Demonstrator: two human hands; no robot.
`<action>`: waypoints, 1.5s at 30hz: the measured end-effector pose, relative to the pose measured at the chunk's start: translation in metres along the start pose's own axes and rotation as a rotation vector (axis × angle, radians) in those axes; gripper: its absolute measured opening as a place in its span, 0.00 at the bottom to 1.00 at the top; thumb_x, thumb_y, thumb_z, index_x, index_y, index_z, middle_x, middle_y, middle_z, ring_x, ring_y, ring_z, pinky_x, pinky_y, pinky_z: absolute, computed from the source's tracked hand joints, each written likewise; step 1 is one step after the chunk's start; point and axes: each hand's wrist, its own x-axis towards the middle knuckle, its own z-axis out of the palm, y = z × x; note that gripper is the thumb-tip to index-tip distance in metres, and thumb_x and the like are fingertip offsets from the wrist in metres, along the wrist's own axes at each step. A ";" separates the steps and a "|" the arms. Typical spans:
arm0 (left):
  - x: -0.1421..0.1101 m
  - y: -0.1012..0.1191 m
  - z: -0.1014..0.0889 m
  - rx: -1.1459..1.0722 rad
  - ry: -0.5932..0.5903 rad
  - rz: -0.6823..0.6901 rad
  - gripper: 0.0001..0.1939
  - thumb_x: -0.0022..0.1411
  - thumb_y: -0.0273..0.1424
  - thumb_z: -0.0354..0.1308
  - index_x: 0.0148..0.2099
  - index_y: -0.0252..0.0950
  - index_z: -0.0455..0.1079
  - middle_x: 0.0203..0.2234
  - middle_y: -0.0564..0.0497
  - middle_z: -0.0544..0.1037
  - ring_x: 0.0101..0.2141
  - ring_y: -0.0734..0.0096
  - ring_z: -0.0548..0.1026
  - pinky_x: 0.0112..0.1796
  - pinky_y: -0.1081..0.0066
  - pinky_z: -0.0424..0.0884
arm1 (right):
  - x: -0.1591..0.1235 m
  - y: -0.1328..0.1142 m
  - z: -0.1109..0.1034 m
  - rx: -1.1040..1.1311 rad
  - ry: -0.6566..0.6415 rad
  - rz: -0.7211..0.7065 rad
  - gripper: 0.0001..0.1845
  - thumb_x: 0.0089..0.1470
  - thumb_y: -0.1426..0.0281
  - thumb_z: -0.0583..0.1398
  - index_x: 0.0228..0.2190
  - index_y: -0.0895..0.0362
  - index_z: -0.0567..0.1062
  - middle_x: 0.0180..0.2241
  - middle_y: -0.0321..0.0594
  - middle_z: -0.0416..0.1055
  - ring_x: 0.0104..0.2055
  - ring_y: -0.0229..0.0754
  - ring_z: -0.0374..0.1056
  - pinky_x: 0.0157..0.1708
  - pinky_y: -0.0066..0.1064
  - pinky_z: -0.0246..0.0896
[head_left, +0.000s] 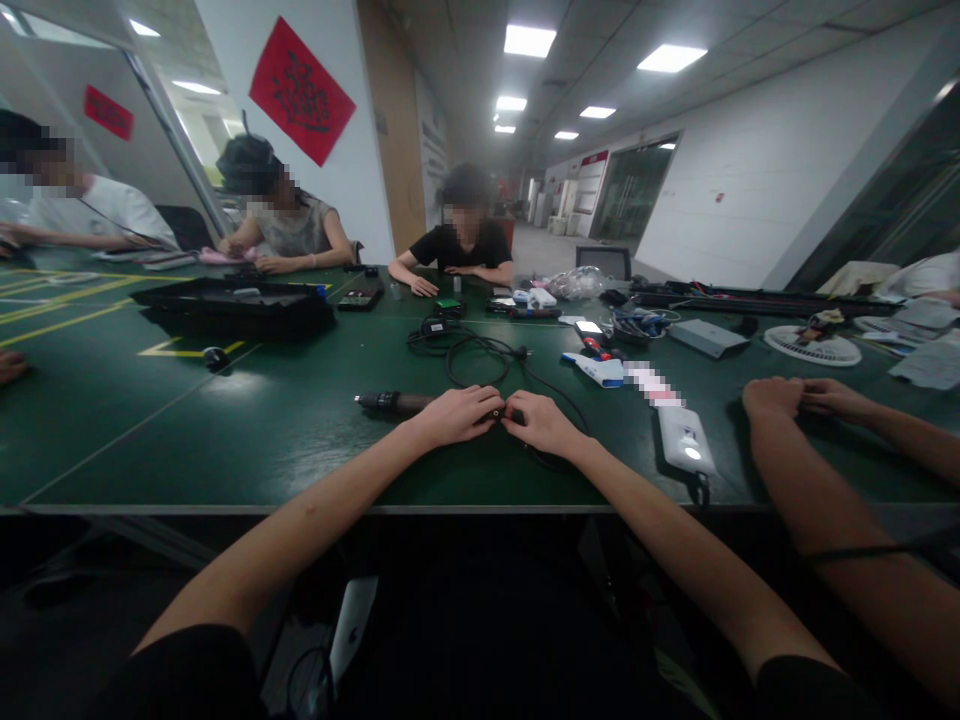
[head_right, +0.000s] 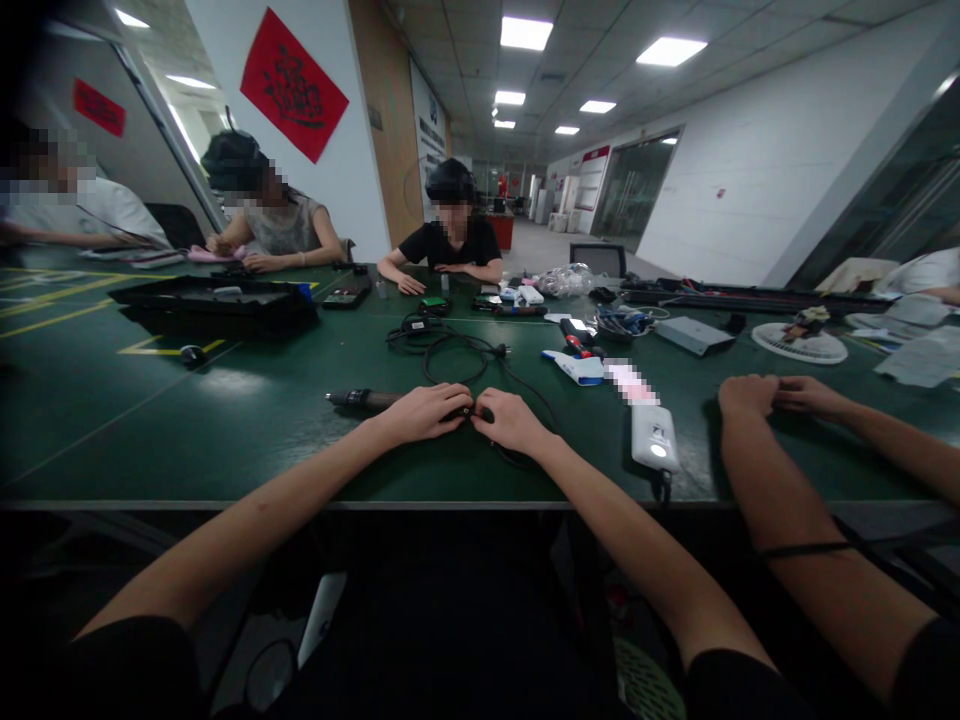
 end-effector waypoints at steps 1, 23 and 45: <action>0.000 0.000 0.000 0.001 -0.003 0.011 0.11 0.76 0.34 0.51 0.56 0.40 0.66 0.54 0.45 0.72 0.50 0.62 0.74 0.46 0.67 0.74 | 0.000 0.000 0.000 0.001 -0.002 -0.001 0.03 0.60 0.72 0.66 0.35 0.56 0.75 0.40 0.40 0.73 0.39 0.41 0.69 0.41 0.31 0.60; -0.001 -0.003 0.004 -0.022 0.017 0.015 0.12 0.74 0.34 0.55 0.57 0.40 0.67 0.55 0.44 0.72 0.51 0.62 0.75 0.46 0.66 0.75 | 0.000 0.000 0.000 0.006 0.003 0.003 0.03 0.59 0.72 0.66 0.34 0.56 0.76 0.40 0.40 0.73 0.37 0.40 0.69 0.39 0.31 0.60; -0.001 -0.001 0.002 0.016 0.004 0.003 0.10 0.76 0.33 0.50 0.55 0.39 0.67 0.56 0.44 0.71 0.52 0.61 0.74 0.47 0.65 0.75 | 0.000 0.001 0.001 -0.006 -0.012 0.001 0.03 0.60 0.71 0.66 0.35 0.55 0.76 0.41 0.40 0.73 0.39 0.41 0.69 0.41 0.31 0.61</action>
